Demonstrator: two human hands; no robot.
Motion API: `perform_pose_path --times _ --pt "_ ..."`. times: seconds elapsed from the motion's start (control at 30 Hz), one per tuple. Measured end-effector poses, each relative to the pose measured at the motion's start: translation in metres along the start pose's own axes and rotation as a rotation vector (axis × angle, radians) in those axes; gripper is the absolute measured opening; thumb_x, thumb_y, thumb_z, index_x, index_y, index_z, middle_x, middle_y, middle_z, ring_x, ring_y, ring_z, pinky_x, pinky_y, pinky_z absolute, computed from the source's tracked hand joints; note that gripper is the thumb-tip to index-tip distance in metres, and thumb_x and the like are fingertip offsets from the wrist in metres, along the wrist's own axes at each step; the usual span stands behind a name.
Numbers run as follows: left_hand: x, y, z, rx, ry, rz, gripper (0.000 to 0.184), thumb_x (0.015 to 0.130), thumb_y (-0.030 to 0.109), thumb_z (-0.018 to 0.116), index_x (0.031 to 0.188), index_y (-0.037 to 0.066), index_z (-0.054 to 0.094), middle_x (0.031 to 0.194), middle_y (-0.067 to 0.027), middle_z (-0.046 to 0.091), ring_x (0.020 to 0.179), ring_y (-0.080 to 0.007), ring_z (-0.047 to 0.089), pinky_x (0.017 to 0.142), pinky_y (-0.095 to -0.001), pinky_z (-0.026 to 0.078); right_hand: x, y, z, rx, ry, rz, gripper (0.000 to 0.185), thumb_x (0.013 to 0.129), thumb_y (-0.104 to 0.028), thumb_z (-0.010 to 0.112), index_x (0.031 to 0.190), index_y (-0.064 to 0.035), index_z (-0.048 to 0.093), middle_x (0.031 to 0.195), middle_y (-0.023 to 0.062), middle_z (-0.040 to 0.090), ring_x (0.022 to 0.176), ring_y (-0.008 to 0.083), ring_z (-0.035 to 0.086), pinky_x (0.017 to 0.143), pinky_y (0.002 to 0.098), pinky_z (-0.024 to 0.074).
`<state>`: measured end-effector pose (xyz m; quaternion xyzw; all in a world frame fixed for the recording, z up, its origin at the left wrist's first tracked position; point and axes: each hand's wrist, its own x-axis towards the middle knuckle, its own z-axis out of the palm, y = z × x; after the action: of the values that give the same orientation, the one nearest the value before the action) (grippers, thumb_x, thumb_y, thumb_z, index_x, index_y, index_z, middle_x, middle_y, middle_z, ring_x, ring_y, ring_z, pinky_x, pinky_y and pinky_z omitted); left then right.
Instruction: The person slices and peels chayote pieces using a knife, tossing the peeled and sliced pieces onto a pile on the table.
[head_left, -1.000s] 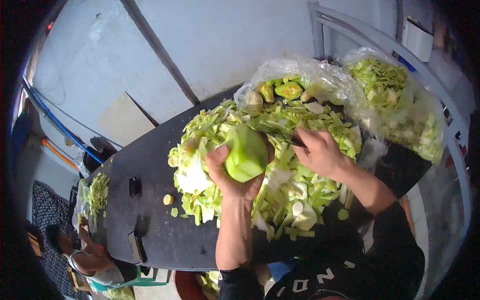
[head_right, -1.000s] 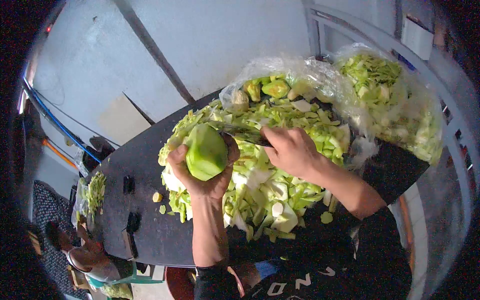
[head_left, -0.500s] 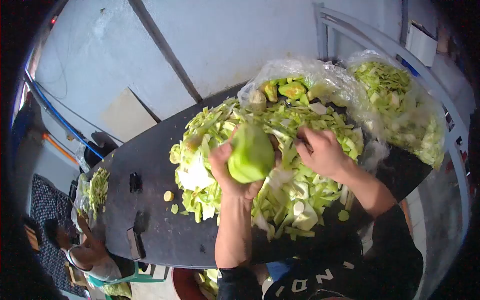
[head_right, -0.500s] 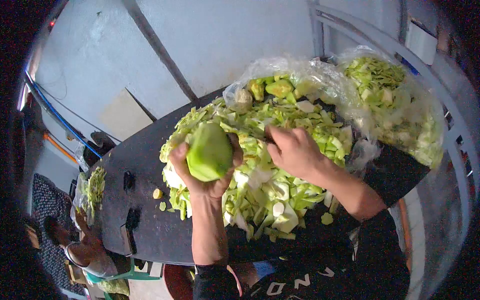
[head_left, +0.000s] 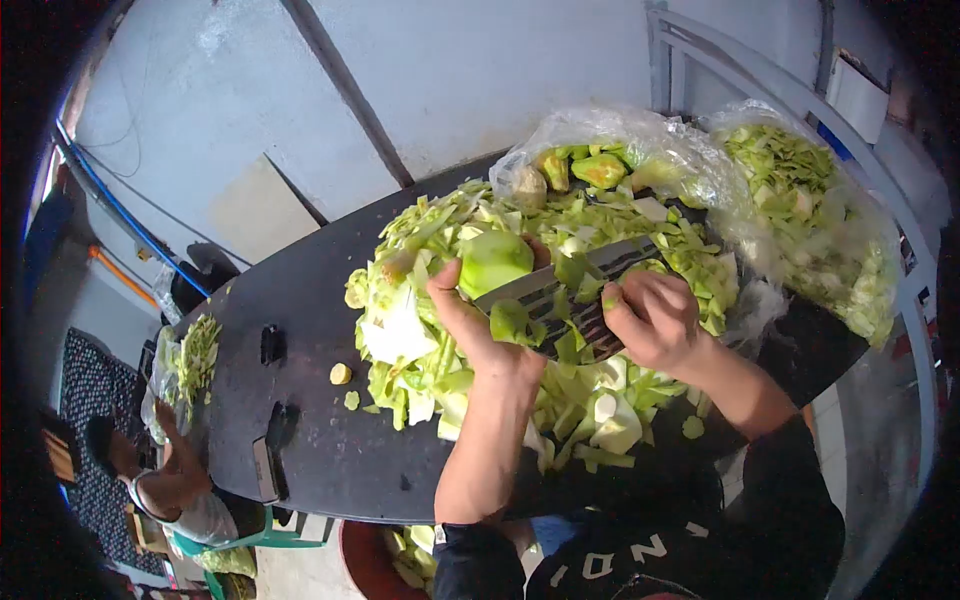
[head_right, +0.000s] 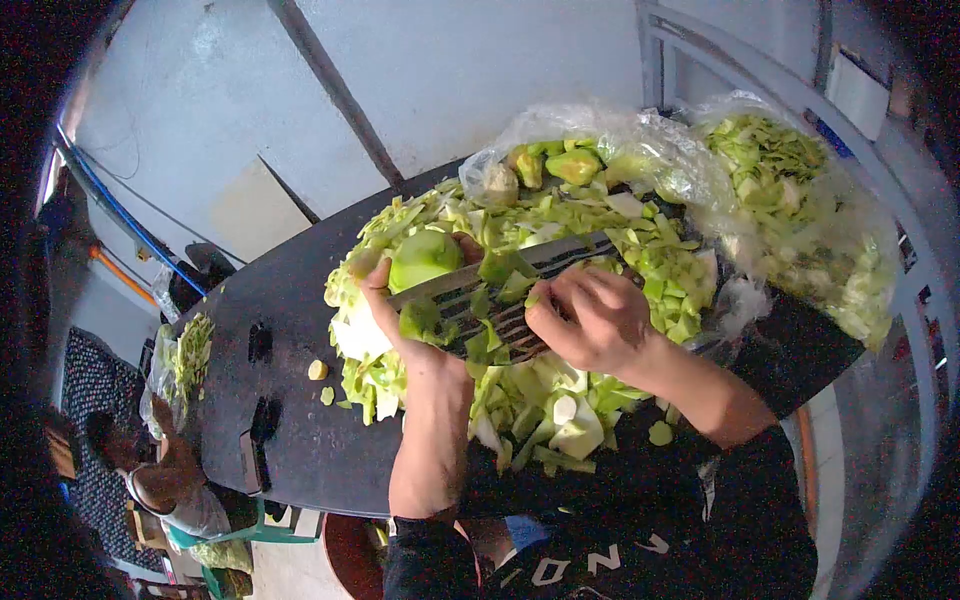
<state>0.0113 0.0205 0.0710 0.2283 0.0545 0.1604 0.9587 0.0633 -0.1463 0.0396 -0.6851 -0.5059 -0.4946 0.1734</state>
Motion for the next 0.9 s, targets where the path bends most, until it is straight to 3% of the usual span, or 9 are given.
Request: perform_pose_path --times 0.27,0.33,0.43,0.47,0.6,0.73,0.9 --pt "-0.003 -0.003 0.002 -0.098 0.005 -0.031 0.052 0.082 0.048 0.051 0.106 0.003 0.058 0.1 -0.0122 0.064 0.091 -0.0271 0.061 0.083 -0.0374 0.051 0.003 -0.003 -0.003 -0.076 -0.001 -0.052 0.013 0.066 -0.006 0.062 0.079 -0.003 0.059 0.067 0.0039 0.047 0.061 0.0176 0.056 0.052 0.0282 0.0508" --pt "-0.007 0.0 0.001 0.038 -0.05 -0.005 0.05 0.082 0.049 0.051 0.105 0.005 0.059 0.1 -0.011 0.064 0.092 -0.0261 0.06 0.085 -0.0369 0.049 0.003 -0.001 0.0 -0.094 0.069 -0.031 0.012 0.067 -0.005 0.062 0.079 -0.0046 0.057 0.067 0.0051 0.05 0.06 0.0212 0.059 0.049 0.0319 0.0506" --pt "-0.004 -0.004 0.009 -0.086 0.059 0.084 0.048 0.083 0.049 0.05 0.104 0.006 0.059 0.101 -0.0098 0.064 0.094 -0.0249 0.059 0.089 -0.0364 0.047 -0.011 0.019 0.025 0.065 -0.079 0.352 0.016 0.068 -0.001 0.06 0.081 -0.0078 0.054 0.07 0.0086 0.057 0.061 0.0311 0.061 0.049 0.042 0.0493" --pt "-0.005 -0.002 0.013 -0.083 0.047 0.084 0.048 0.083 0.049 0.05 0.104 0.006 0.059 0.101 -0.0098 0.064 0.094 -0.0249 0.059 0.089 -0.0364 0.047 -0.012 0.02 0.023 0.058 -0.069 0.351 0.016 0.068 -0.001 0.06 0.081 -0.0078 0.054 0.07 0.0086 0.057 0.061 0.0311 0.061 0.049 0.042 0.0493" --pt "-0.003 0.001 0.009 -0.098 0.162 0.107 0.047 0.084 0.047 0.049 0.102 0.005 0.06 0.1 -0.0095 0.063 0.093 -0.0244 0.059 0.09 -0.0383 0.046 -0.009 0.011 0.007 0.072 -0.072 0.233 0.018 0.065 -0.002 0.061 0.081 -0.0065 0.056 0.069 0.007 0.054 0.059 0.0261 0.06 0.047 0.0376 0.0477" --pt "0.01 -0.002 -0.013 -0.104 -0.047 0.03 0.05 0.083 0.047 0.051 0.098 0.0 0.057 0.096 -0.0145 0.062 0.09 -0.0289 0.059 0.083 -0.0395 0.05 0.004 -0.003 -0.001 -0.007 0.064 -0.086 0.016 0.065 -0.006 0.063 0.08 -0.0023 0.06 0.068 0.0046 0.049 0.059 0.0181 0.057 0.051 0.0285 0.0506" --pt "0.007 -0.005 -0.015 -0.101 -0.135 -0.057 0.051 0.083 0.047 0.051 0.098 -0.001 0.057 0.095 -0.0147 0.062 0.091 -0.0287 0.059 0.084 -0.0391 0.049 0.0 -0.007 -0.003 -0.018 0.019 -0.049 0.016 0.067 -0.006 0.063 0.082 -0.0035 0.06 0.068 0.0049 0.05 0.058 0.0183 0.057 0.05 0.0294 0.0499"
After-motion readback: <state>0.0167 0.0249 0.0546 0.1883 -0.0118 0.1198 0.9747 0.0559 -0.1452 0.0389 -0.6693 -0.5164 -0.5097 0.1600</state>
